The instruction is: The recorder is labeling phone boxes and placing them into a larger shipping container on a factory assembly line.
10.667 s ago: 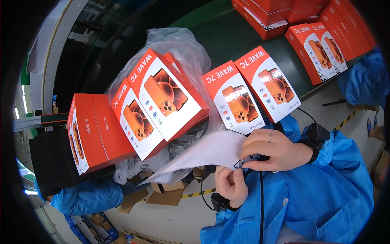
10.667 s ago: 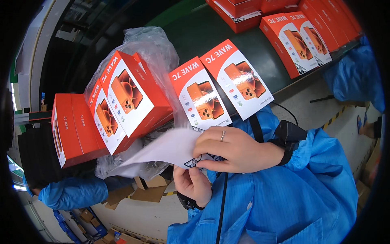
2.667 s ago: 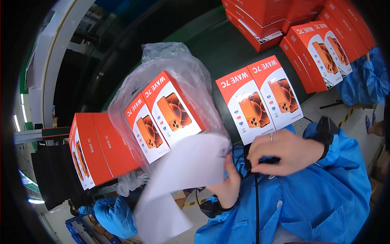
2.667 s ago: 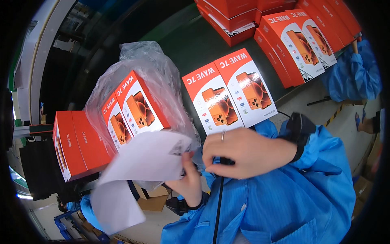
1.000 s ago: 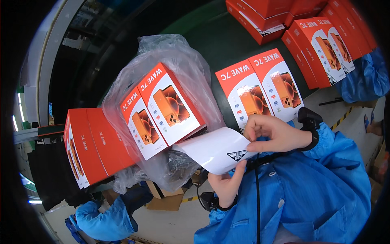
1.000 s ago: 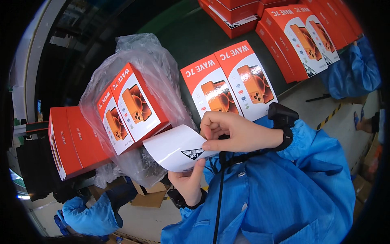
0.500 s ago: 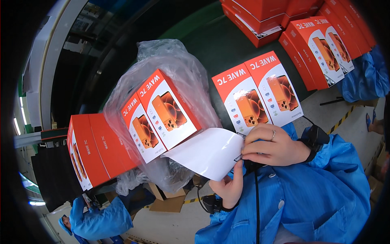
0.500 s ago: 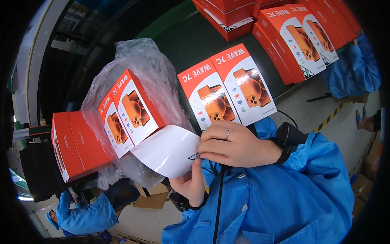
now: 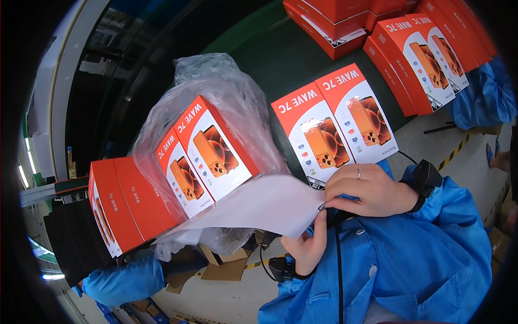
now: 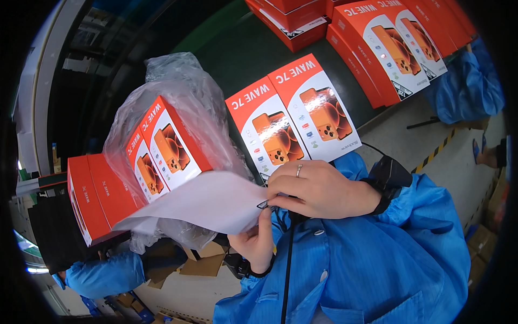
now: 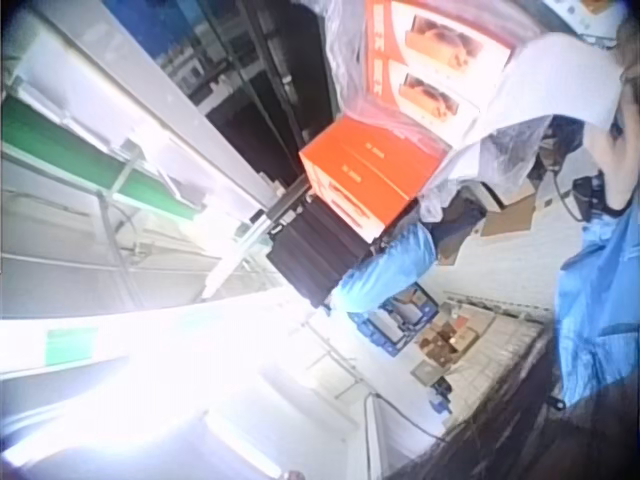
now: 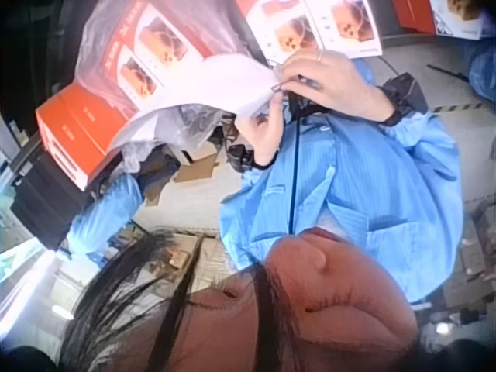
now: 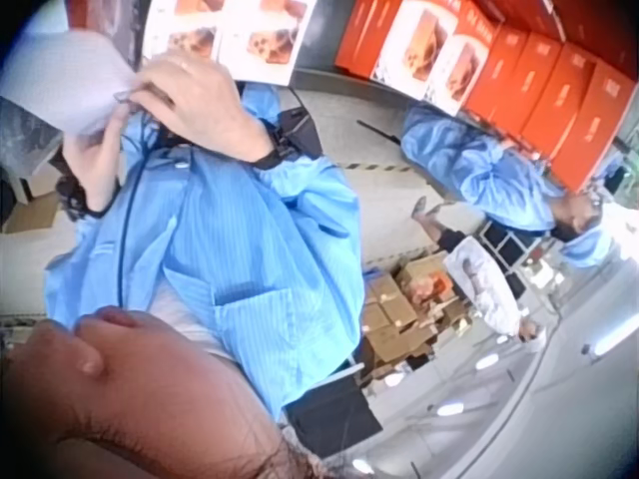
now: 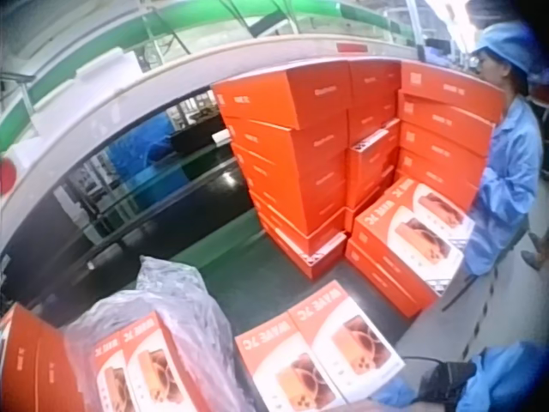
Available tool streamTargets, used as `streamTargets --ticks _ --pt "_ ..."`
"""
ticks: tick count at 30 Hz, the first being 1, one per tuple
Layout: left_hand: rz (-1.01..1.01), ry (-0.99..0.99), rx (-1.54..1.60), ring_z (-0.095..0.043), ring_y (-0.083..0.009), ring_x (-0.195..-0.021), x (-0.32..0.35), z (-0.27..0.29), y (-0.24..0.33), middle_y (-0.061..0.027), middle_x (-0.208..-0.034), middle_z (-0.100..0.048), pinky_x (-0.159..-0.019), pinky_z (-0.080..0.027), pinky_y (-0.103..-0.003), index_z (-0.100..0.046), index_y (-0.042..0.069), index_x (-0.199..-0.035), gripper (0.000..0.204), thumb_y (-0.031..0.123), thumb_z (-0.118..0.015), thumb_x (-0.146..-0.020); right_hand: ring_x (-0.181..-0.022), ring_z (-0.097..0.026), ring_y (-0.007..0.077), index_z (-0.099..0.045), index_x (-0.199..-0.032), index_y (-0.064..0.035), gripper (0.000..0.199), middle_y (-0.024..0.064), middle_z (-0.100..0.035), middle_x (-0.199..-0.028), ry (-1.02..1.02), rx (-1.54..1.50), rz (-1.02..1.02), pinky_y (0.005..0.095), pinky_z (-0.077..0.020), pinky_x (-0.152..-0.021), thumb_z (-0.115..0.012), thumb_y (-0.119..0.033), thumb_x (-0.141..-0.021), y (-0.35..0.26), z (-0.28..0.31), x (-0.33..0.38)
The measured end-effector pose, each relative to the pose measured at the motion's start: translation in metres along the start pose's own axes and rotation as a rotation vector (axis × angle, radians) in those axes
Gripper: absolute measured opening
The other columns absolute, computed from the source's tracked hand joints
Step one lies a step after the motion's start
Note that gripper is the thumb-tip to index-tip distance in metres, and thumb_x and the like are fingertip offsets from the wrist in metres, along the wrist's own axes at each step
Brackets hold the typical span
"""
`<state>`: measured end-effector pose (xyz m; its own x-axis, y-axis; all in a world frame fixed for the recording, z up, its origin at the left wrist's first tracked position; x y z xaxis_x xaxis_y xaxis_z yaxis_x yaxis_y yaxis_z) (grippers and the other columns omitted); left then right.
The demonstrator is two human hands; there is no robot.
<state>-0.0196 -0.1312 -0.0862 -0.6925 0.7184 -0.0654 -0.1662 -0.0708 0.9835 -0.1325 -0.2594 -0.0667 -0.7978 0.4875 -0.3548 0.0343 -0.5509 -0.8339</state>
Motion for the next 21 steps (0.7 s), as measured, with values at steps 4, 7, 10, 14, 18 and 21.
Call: streamTargets --ticks 4,7,10,14,18,21 --pt "-0.088 -0.134 -0.255 -0.061 -0.0178 -0.065 0.001 -0.001 0.004 -0.0133 -0.077 -0.065 -0.060 -0.048 -0.031 -0.063 -0.003 -0.089 0.010 0.002 -0.062 -0.080 -0.079 -0.060 0.0230 -0.057 -0.083 -0.0051 0.013 0.0064 -0.059 -0.085 0.026 0.074 -0.002 0.0327 -0.0486 -0.067 -0.066 -0.011 -0.077 -0.002 0.004 0.003" --pt "-0.139 0.175 -0.202 -0.060 -0.0195 -0.061 -0.002 -0.005 0.007 -0.0153 -0.071 -0.062 -0.056 -0.046 -0.033 -0.061 -0.005 -0.086 0.014 0.007 -0.053 -0.087 -0.076 -0.060 0.0221 -0.057 -0.082 -0.0050 0.013 0.0060 -0.058 -0.084 -0.037 0.042 -0.040 0.0313 -0.0485 -0.066 -0.066 -0.012 -0.076 -0.010 0.027 0.003" --pt "-0.122 0.288 -0.144 -0.060 -0.0198 -0.073 -0.005 0.009 0.001 -0.0178 -0.085 -0.062 -0.064 -0.047 -0.030 -0.053 -0.011 -0.099 0.021 0.007 -0.053 -0.088 -0.065 -0.060 0.0166 -0.062 -0.077 -0.0015 0.012 0.0081 -0.059 -0.074 -0.187 -0.170 -0.412 0.0290 -0.0475 -0.058 -0.066 -0.012 -0.076 0.011 0.061 -0.001" --pt "-0.062 0.253 -0.090 -0.060 -0.0202 -0.086 -0.005 0.012 0.000 -0.0182 -0.104 -0.057 -0.074 -0.048 -0.027 -0.042 -0.009 -0.112 0.028 0.008 -0.050 -0.091 -0.057 -0.057 0.0147 -0.062 -0.074 -0.0004 0.011 0.0072 -0.058 -0.064 -0.308 -0.018 -0.563 0.0283 -0.0443 -0.053 -0.063 -0.011 -0.077 0.042 0.073 0.003" --pt "-0.047 0.255 -0.104 -0.060 -0.0197 -0.087 -0.004 0.009 -0.001 -0.0190 -0.105 -0.056 -0.075 -0.048 -0.027 -0.042 -0.008 -0.113 0.029 0.009 -0.050 -0.091 -0.055 -0.053 0.0143 -0.061 -0.073 -0.0014 0.008 0.0055 -0.055 -0.063 -0.361 0.022 -0.551 0.0286 -0.0408 -0.051 -0.062 -0.009 -0.077 0.051 0.070 0.005" --pt "-0.058 0.225 -0.122 -0.060 -0.0195 -0.088 -0.004 0.007 0.000 -0.0193 -0.106 -0.056 -0.075 -0.049 -0.027 -0.042 -0.008 -0.114 0.030 0.009 -0.050 -0.091 -0.054 -0.052 0.0162 -0.060 -0.072 -0.0017 0.008 0.0055 -0.054 -0.062 -0.374 0.045 -0.533 0.0301 -0.0415 -0.052 -0.061 -0.008 -0.076 0.052 0.070 0.004"
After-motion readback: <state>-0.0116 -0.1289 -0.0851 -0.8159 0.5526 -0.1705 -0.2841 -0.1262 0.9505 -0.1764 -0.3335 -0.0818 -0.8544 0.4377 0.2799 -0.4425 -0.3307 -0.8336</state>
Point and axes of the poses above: each hand's wrist, its own x-axis away from the middle knuckle, its own z-axis out of the back of the hand, y = z × x, the point moved 2 cm from there along -x, towards the middle knuckle
